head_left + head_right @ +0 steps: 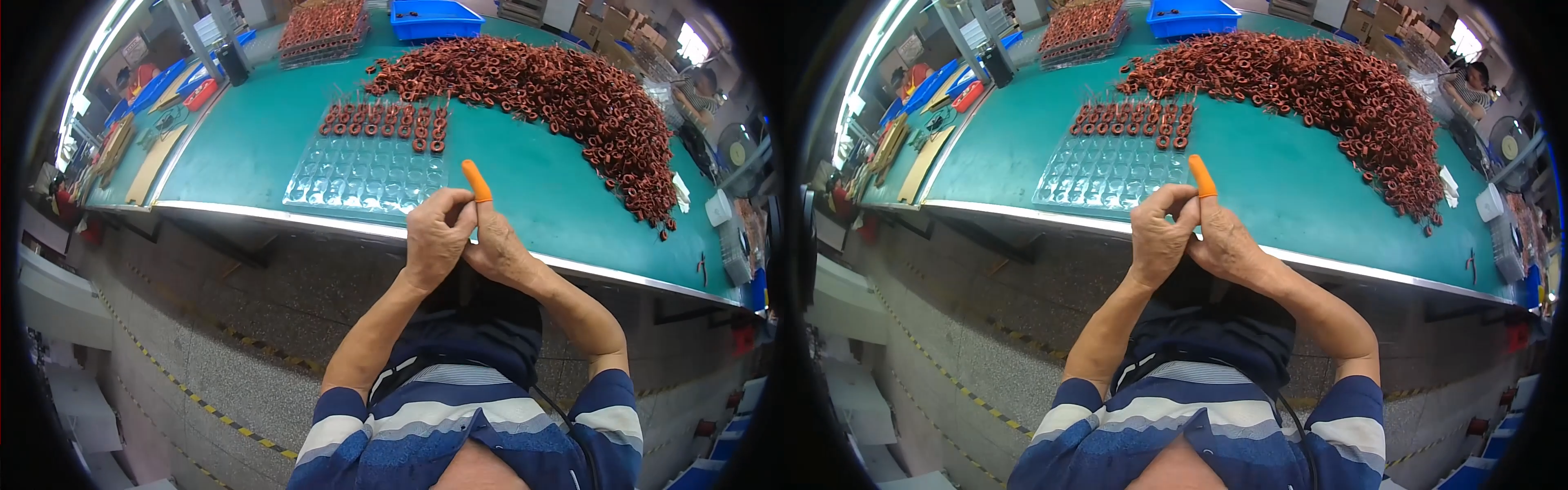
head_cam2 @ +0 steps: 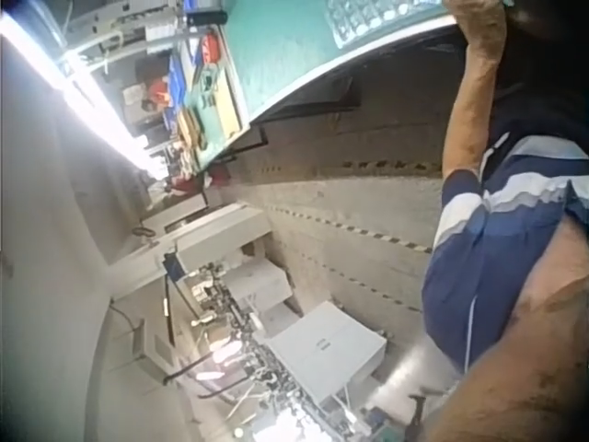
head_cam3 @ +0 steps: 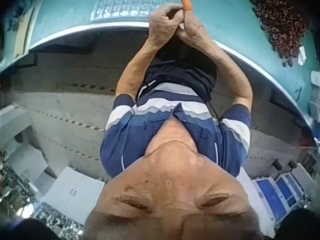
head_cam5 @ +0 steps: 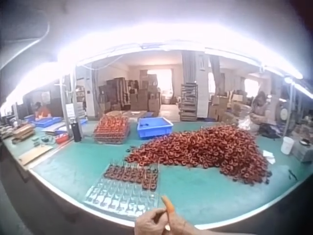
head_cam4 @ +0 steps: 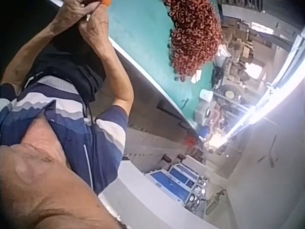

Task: Picking up copper induction coils from a pile and placing them into a plastic blister tray using a small handheld tool.

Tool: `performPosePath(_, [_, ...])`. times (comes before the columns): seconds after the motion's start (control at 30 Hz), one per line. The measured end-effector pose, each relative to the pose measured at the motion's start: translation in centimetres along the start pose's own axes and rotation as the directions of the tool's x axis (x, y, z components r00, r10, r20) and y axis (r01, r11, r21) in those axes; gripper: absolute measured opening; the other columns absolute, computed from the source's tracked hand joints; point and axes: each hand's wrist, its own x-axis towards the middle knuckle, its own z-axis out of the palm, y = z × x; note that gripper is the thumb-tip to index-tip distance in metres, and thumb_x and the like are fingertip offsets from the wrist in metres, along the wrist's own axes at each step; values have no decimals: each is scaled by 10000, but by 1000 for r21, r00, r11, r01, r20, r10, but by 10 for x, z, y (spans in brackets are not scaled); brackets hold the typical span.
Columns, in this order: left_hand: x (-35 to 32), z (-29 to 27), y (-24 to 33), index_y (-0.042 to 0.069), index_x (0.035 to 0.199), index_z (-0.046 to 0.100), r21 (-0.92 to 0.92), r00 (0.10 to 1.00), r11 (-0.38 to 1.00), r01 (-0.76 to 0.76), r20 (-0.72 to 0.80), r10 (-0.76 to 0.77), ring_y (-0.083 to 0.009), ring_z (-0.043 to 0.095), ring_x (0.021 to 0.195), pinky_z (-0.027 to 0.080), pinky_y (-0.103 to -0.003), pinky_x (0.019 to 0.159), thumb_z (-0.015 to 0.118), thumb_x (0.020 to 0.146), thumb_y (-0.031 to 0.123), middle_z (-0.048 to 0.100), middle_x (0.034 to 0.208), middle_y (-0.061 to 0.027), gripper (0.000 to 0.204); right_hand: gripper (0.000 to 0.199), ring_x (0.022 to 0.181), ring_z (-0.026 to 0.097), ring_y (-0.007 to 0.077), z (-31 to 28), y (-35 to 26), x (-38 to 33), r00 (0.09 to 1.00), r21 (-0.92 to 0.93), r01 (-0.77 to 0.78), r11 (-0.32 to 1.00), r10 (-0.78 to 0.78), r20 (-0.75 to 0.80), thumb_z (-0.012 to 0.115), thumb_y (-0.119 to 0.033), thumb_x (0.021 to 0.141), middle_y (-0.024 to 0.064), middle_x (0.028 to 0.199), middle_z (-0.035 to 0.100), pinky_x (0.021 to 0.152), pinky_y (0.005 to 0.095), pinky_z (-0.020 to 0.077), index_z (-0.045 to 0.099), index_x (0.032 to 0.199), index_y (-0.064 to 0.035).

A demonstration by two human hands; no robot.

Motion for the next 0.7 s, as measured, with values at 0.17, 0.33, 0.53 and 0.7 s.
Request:
performPosePath(0.17, [-4, -2, -4, -16, 893, 646, -481, 950, 820, 311, 184, -253, -77, 631, 715, 503, -250, 650, 611, 860, 23, 683, 804, -53, 62, 859, 987, 631, 336, -19, -17, 1, 985, 193, -157, 969, 139, 101, 611, 56, 776, 197, 1026, 614, 851, 406, 501, 182, 1507, -86])
performPosePath(0.33, [-12, -8, 9, 2, 830, 626, -334, 953, 929, 158, 297, -55, -59, 559, 673, 451, -215, 610, 608, 787, 7, 624, 770, -9, 47, 647, 938, 643, 304, -36, -19, -2, 991, -388, 126, 913, -129, 19, 635, 35, 727, 144, 1113, 619, 811, 405, 508, 501, 1345, -104])
performPosePath(0.53, [-36, 7, 11, 16, 843, 618, -236, 942, 960, 152, 329, -68, -45, 541, 680, 449, -200, 606, 602, 813, -12, 594, 760, 9, 44, 312, 830, 651, 284, -53, -8, -8, 945, -683, 287, 672, -316, 86, 679, -111, 711, 121, 1019, 640, 749, 388, 507, 664, 1013, -37])
performPosePath(0.7, [-15, 19, 8, -32, 927, 651, -191, 967, 978, 87, 250, -37, -82, 561, 690, 460, -230, 641, 613, 873, 19, 605, 760, -27, 84, 232, 599, 632, 180, -48, 4, -9, 995, -170, -75, 983, 61, -83, 605, -82, 870, 69, 645, 618, 556, 285, 490, 663, 1095, -72])
